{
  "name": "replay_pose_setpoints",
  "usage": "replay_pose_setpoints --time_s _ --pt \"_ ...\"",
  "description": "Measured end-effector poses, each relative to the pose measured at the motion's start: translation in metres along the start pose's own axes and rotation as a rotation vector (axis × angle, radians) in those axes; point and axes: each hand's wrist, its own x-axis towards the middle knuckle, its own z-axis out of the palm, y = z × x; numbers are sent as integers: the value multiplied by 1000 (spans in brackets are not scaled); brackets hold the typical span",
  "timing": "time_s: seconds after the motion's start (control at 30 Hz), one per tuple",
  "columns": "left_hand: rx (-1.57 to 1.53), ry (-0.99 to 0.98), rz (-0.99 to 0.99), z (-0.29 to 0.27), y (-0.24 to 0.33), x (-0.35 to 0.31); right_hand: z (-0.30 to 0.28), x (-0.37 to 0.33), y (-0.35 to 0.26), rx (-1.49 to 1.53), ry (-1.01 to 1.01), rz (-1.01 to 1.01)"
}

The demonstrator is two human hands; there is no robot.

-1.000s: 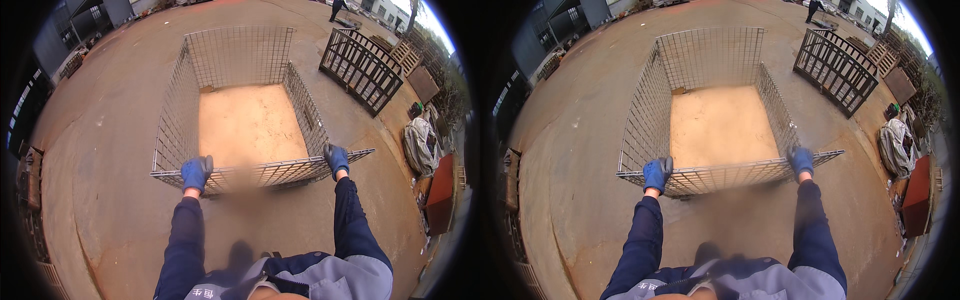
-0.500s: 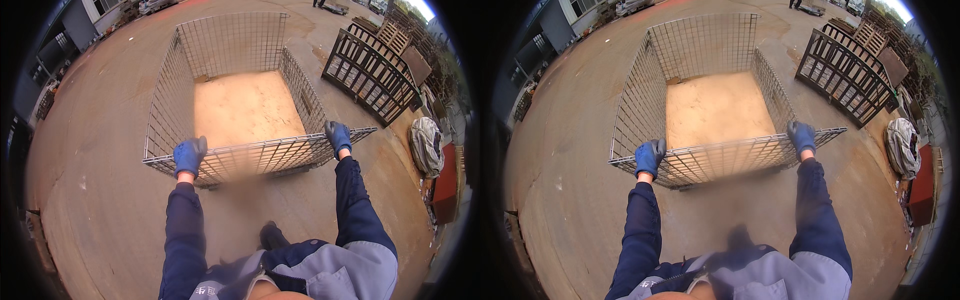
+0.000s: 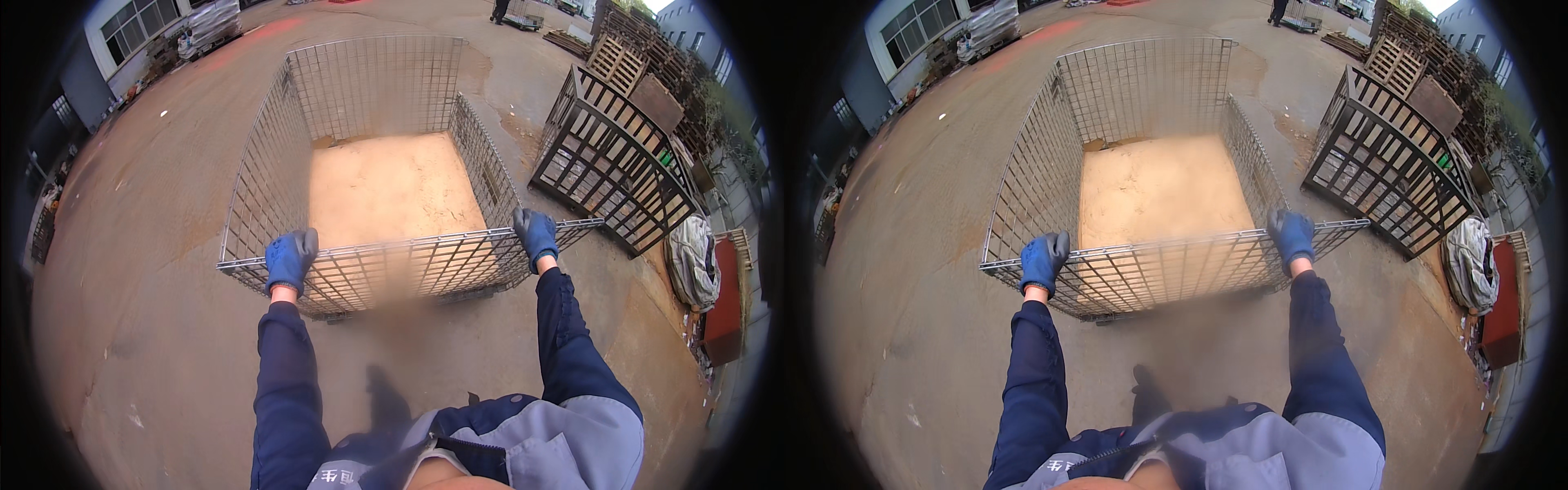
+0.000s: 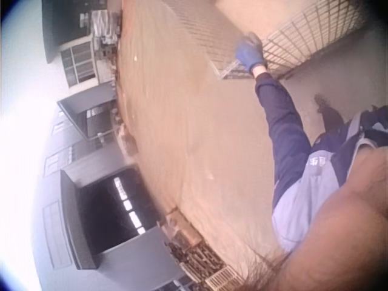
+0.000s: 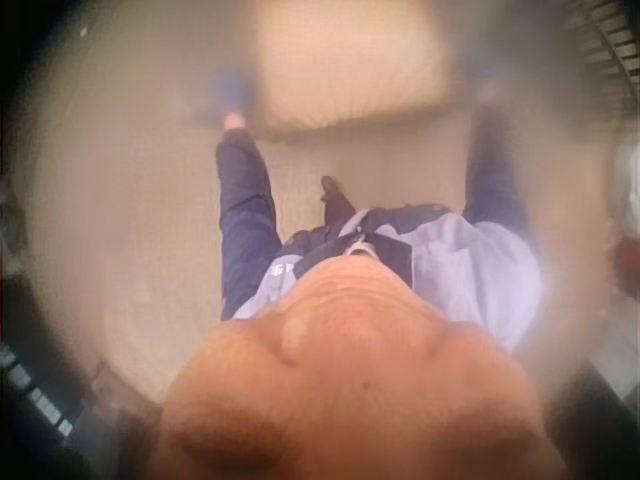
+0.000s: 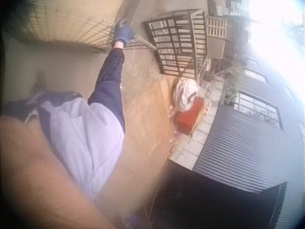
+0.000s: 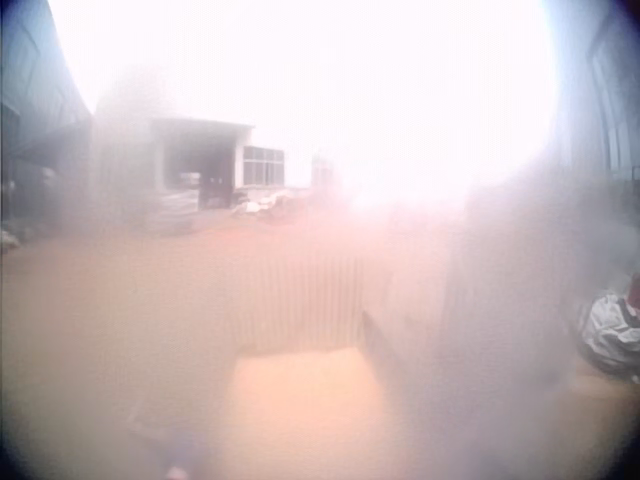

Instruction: The person pushes a large metal wire cage across a warehouse floor and then outside into a yard. They maintain a steady grip on the cage's front edge with both hands while walking forward.

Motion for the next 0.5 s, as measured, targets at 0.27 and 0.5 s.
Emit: replay_pose_setpoints --time_s 0.27,0.5 --pt "-45 60 123 44 -43 242 73 192 -83 16 49 95" --pt "0 -46 103 103 -62 424 148 356 -136 -46 -43 135"
